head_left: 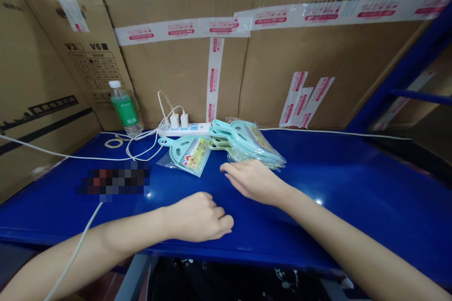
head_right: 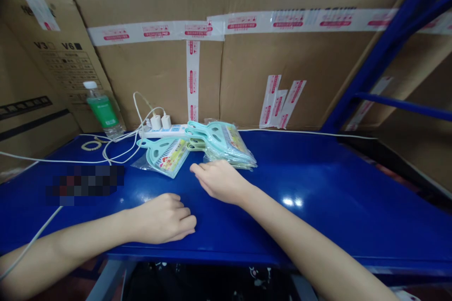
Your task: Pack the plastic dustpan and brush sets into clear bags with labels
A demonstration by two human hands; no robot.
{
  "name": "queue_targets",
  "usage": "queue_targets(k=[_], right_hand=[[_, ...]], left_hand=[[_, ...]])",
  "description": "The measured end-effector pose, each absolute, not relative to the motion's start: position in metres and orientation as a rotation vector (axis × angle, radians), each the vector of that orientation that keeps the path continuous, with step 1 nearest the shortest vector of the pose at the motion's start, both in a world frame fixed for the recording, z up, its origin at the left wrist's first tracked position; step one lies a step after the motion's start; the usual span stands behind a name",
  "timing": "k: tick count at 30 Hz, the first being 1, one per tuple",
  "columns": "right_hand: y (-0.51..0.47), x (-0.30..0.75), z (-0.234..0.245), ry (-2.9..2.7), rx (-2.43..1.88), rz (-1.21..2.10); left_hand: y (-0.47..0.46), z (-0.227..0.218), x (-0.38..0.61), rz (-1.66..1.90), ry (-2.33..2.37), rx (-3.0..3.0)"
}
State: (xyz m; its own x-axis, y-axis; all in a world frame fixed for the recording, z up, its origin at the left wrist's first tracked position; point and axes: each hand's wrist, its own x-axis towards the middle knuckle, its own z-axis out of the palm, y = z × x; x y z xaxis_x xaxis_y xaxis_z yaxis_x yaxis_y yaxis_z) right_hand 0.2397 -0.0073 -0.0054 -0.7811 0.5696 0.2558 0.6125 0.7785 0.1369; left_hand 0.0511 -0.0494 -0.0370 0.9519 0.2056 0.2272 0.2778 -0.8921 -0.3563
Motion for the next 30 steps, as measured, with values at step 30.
queue_targets(k=[30], right_hand=[[0.031,0.251,-0.011,-2.296,-1.631,-0.477]], left_hand=[[-0.051,-0.034,0.051,-0.256,-0.347,-2.721]])
